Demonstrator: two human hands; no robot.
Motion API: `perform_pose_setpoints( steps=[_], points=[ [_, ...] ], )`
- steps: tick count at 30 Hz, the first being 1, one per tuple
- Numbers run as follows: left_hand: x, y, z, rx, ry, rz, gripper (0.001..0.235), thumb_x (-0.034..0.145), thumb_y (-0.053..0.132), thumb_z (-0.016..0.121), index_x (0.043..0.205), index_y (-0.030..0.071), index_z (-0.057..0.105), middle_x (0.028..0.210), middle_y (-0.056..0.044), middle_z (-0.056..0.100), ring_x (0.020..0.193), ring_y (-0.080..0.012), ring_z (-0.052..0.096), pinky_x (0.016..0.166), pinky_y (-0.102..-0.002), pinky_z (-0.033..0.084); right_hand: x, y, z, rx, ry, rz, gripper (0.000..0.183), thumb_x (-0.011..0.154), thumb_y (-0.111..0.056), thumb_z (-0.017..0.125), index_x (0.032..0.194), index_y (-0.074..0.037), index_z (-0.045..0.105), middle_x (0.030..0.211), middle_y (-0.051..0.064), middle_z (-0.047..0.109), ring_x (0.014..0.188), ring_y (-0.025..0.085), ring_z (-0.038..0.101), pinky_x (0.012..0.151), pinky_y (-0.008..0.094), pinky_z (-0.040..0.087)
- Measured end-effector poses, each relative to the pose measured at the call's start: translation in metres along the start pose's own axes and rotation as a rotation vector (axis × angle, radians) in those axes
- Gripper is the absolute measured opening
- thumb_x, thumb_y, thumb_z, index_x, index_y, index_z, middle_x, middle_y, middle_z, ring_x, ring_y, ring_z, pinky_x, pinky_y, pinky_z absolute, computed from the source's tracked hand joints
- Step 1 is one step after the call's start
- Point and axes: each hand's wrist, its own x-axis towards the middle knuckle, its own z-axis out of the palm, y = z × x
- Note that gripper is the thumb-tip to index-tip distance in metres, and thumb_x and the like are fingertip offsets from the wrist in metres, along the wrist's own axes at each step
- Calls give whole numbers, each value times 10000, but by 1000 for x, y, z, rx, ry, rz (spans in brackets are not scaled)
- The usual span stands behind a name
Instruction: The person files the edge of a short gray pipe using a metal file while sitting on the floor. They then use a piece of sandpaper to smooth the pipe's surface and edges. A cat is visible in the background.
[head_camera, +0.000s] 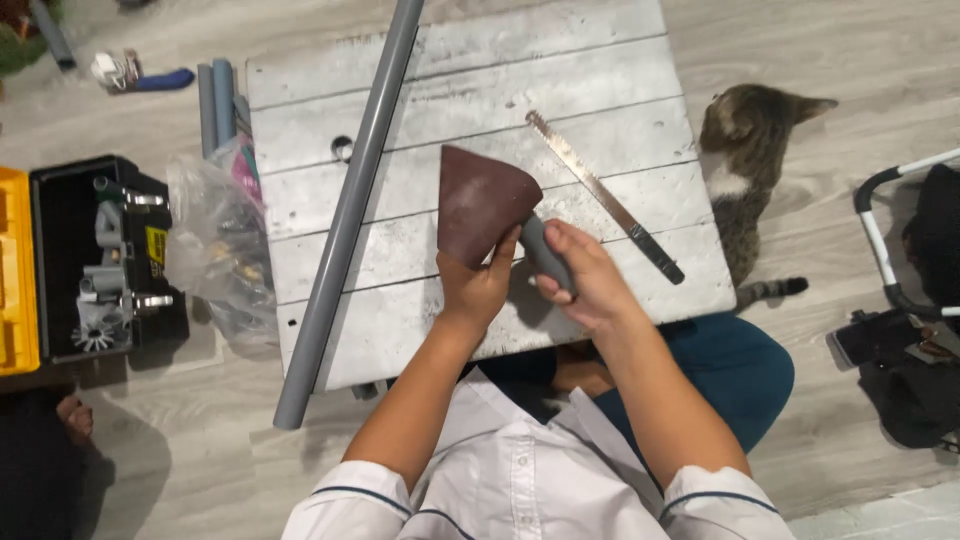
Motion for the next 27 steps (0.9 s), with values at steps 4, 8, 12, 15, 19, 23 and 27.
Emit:
perform_pose_setpoints(
  steps=[4, 8, 12, 15, 19, 23, 27],
  points=[
    [1, 13, 1, 47, 73, -12, 301, 875, 196, 758, 1068, -18, 672, 998, -194, 711, 1020, -293, 681, 879, -478, 513, 0, 11, -2, -168, -87, -120, 250, 983, -284, 565, 1066, -51, 522, 699, 122, 520, 388, 114, 459, 274, 214, 292],
    [-1, 30, 5, 32, 145, 121, 196, 866, 131, 759, 1021, 24, 705, 948, -114, 723, 937, -241, 706, 846, -417, 540, -2, 24, 3, -1094, 344, -1087, 376, 862, -381, 785, 1070, -86, 678, 834, 87, 702, 734, 278, 701, 605, 332, 518],
    [2, 14, 9, -16, 84, 174, 140, 860, 89, 735, 988, 31, 735, 936, -148, 736, 956, -264, 709, 849, -399, 535, -4, 17, 10, -1017, 377, -1013, 395, 798, -348, 863, 1048, -98, 688, 856, 112, 705, 823, 318, 703, 700, 374, 527],
    [5, 14, 5, -151, 64, 142, 190, 879, 93, 738, 1062, 51, 711, 955, -109, 720, 967, -236, 698, 877, -420, 547, 1, -11, 0, -45, -185, -101, 360, 947, -404, 617, 1046, -72, 520, 651, 133, 511, 381, 110, 419, 265, 187, 307],
    [12, 14, 7, -107, 64, 142, 201, 827, 61, 768, 1013, 5, 718, 928, -158, 730, 966, -242, 700, 853, -435, 531, -3, 0, 3, 75, -118, -11, 336, 945, -406, 624, 987, -79, 554, 668, 149, 528, 389, 102, 427, 274, 180, 292],
    [12, 37, 9, -85, 102, 145, 200, 864, 91, 752, 1051, 42, 702, 987, -90, 729, 1009, -196, 695, 868, -385, 539, 14, 10, -6, -972, 301, -1093, 377, 892, -370, 748, 1071, -54, 643, 824, 96, 646, 623, 189, 580, 516, 291, 459],
    [0, 23, 6, 2, 16, 210, 193, 845, 87, 781, 1013, 20, 713, 940, -151, 725, 975, -280, 710, 857, -433, 543, 49, -11, -45, -1081, 558, -1249, 437, 882, -226, 859, 1185, -72, 585, 966, 148, 640, 801, 344, 653, 684, 434, 528]
  ],
)
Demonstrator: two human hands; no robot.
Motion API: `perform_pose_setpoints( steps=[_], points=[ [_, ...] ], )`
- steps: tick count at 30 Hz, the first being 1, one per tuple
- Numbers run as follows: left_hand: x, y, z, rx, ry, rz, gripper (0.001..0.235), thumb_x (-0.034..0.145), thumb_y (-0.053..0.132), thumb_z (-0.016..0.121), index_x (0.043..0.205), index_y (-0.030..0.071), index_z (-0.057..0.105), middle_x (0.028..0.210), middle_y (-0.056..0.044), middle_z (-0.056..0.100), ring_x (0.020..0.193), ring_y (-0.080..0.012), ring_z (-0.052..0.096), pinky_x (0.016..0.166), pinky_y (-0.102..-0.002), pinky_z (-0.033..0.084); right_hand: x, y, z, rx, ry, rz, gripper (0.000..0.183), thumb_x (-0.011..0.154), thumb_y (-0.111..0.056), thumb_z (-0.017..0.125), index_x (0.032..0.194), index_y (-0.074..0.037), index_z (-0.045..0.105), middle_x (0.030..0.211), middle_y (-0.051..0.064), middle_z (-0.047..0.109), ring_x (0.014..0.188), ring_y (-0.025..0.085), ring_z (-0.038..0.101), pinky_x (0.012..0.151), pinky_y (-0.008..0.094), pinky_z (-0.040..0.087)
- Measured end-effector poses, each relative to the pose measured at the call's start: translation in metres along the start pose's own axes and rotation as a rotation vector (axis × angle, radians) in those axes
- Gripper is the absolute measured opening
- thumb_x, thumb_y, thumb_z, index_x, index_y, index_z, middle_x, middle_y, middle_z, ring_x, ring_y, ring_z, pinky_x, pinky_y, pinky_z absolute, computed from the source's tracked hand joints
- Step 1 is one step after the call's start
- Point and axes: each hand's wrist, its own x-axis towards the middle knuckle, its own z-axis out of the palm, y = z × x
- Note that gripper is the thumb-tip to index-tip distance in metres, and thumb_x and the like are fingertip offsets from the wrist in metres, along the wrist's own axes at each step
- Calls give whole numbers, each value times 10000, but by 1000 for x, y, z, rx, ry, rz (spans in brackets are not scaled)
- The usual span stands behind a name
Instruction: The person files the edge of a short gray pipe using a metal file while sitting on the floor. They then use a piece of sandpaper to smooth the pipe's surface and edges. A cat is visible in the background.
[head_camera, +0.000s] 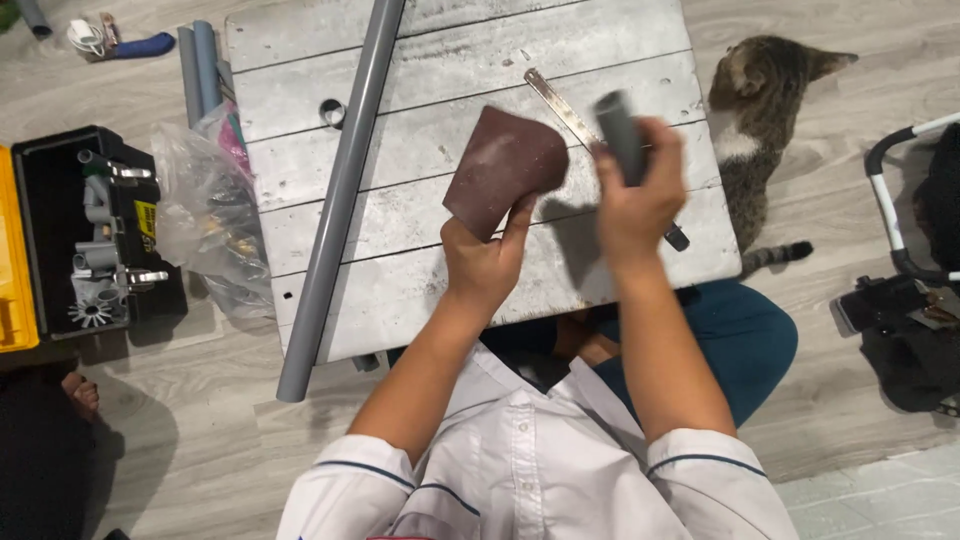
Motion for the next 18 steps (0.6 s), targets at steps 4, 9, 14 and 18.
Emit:
perform_pose_setpoints(
  steps=[4, 9, 14, 18],
  points=[
    [-1, -16, -17, 60, -12, -278, 262, 878, 174, 749, 988, -60, 712, 904, -226, 730, 897, -283, 713, 792, -469, 544, 7, -3, -23, 248, -53, 165, 406, 971, -350, 744, 1185, -76, 534, 925, 112, 624, 789, 199, 609, 695, 332, 493],
    [0, -10, -19, -38, -10, -325, 278, 944, 226, 687, 1079, -17, 695, 995, -177, 732, 966, -208, 665, 850, -449, 539, -12, 3, -34, 787, -359, 299, 504, 967, -503, 516, 1083, -15, 566, 827, 185, 667, 710, 236, 694, 635, 337, 574],
    [1, 13, -11, -138, -96, -291, 249, 955, 227, 650, 1055, 3, 694, 933, -128, 720, 894, -169, 654, 820, -411, 546, -16, 0, -36, 728, -422, 71, 514, 933, -402, 642, 1194, 36, 575, 1014, 184, 624, 934, 245, 623, 836, 355, 500],
    [6, 38, -10, -162, -253, -247, 230, 947, 245, 642, 937, 22, 696, 743, -44, 632, 735, -103, 564, 691, -369, 518, -9, -18, -44, 469, -419, -83, 479, 918, -401, 697, 1187, -8, 638, 1023, 135, 611, 919, 286, 604, 806, 385, 484]
  ],
)
